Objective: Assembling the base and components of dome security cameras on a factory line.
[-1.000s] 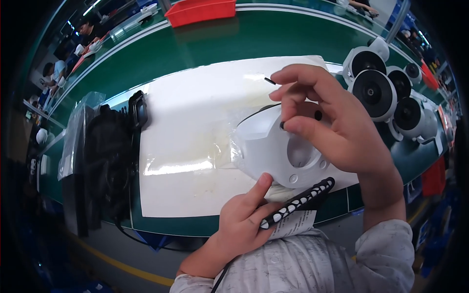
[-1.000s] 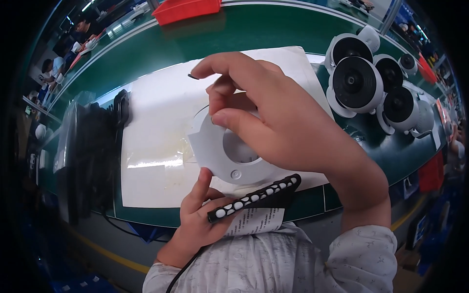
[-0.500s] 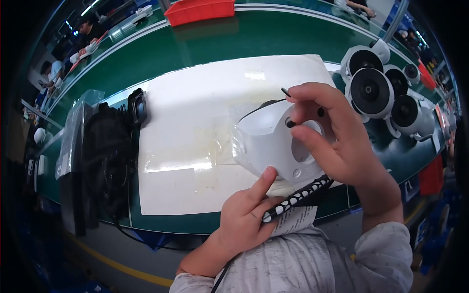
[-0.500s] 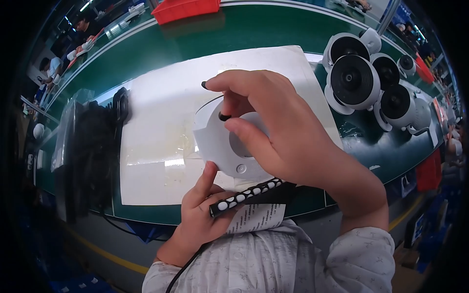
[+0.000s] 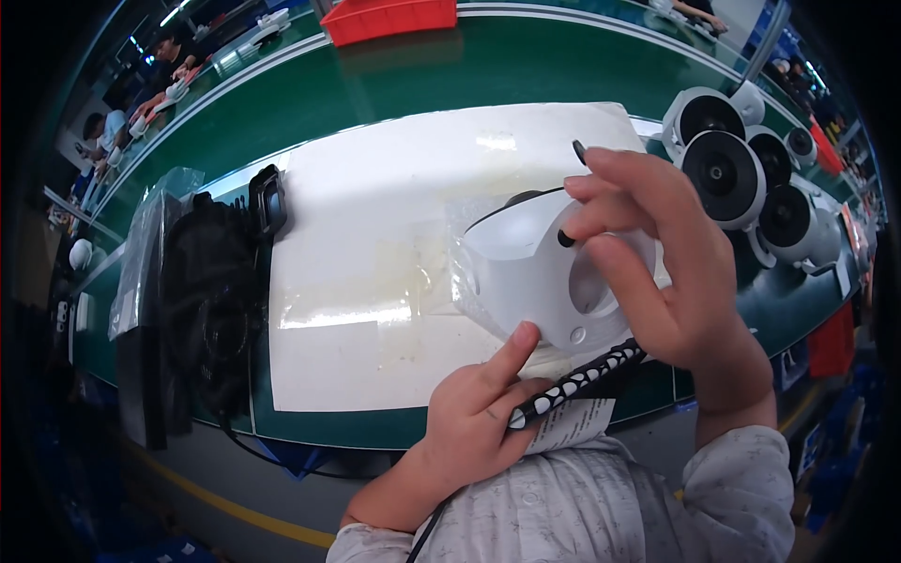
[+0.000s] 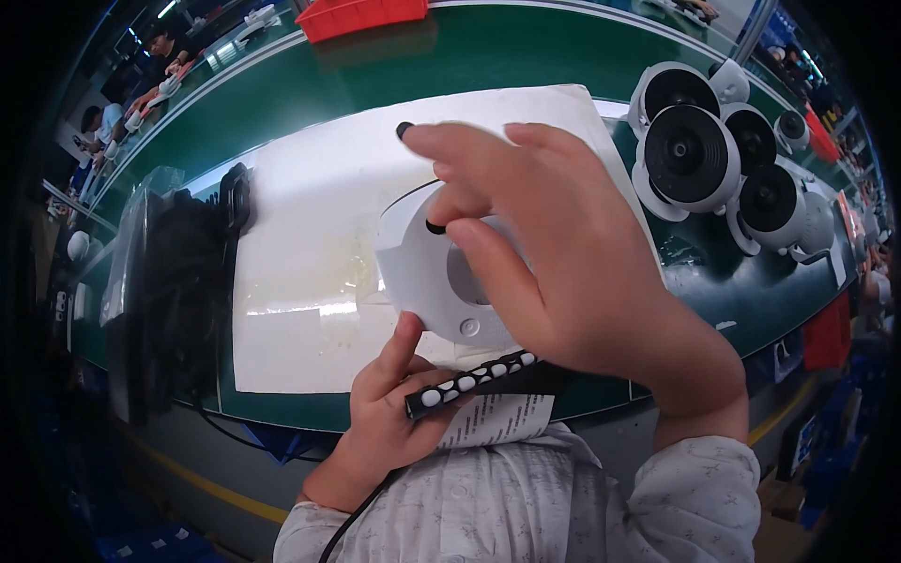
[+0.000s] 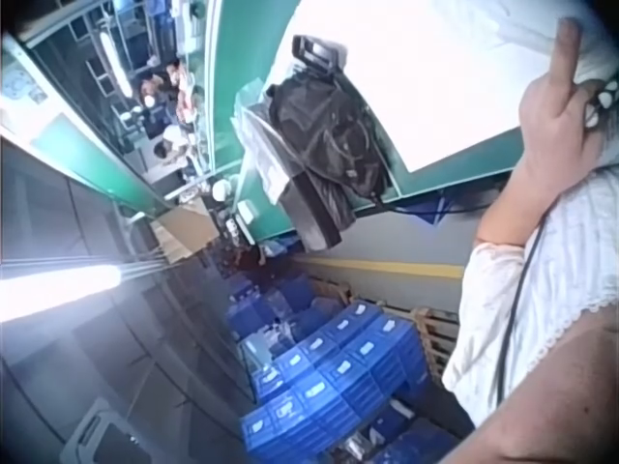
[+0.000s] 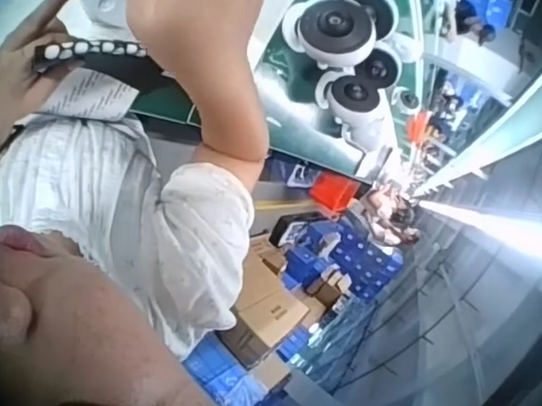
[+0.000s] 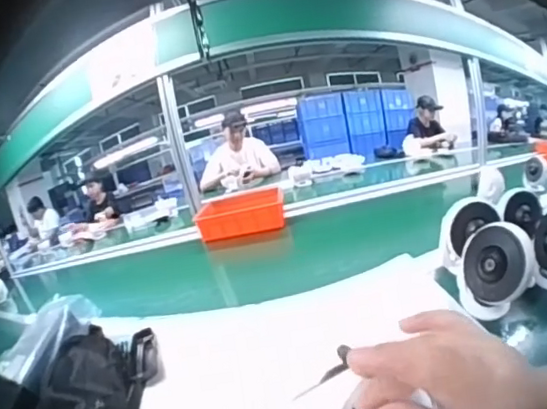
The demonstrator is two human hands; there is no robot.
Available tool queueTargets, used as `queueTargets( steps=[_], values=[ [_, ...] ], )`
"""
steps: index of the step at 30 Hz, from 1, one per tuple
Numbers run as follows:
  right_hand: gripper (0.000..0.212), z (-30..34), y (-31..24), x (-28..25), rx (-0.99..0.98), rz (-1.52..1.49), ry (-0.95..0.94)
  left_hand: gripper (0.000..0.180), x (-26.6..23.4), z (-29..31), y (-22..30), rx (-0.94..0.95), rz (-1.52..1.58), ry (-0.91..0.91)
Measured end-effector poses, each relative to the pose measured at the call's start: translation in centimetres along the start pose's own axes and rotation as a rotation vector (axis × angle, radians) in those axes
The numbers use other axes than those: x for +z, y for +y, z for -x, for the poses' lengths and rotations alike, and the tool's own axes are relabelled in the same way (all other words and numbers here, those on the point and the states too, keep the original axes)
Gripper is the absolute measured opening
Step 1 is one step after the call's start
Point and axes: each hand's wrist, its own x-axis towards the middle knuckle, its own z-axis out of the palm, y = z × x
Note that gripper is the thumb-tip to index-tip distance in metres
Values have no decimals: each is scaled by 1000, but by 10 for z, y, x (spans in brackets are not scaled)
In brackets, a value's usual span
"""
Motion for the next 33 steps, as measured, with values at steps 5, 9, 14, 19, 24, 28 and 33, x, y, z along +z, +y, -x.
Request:
queueTargets(
  steps=[5, 9, 14, 19, 24, 28, 33],
  values=[
    [29, 7, -15, -1, -187, 523, -181, 33, -1, 2, -1, -17, 6, 9],
    [16, 30, 13, -1, -83, 146, 41, 34, -1, 1, 0, -19, 6, -18],
    [5, 43, 6, 12, 7, 213, -57, 27, -2, -3, -2, 15, 7, -24],
    [4, 46, 3, 17, -14, 312, -16, 22, -2, -4, -4, 69, -11, -9],
    [25, 61, -7, 15, -139, 760, -109, 19, 2, -6, -2, 62, 28, 67],
    [40, 68, -16, 14, -108, 894, -222, 17, 4, -6, 2, -4, 47, 111],
    [36, 75, -6, 21, -80, 467, 80, 18, 4, -6, 0, 26, 79, 135]
  ],
)
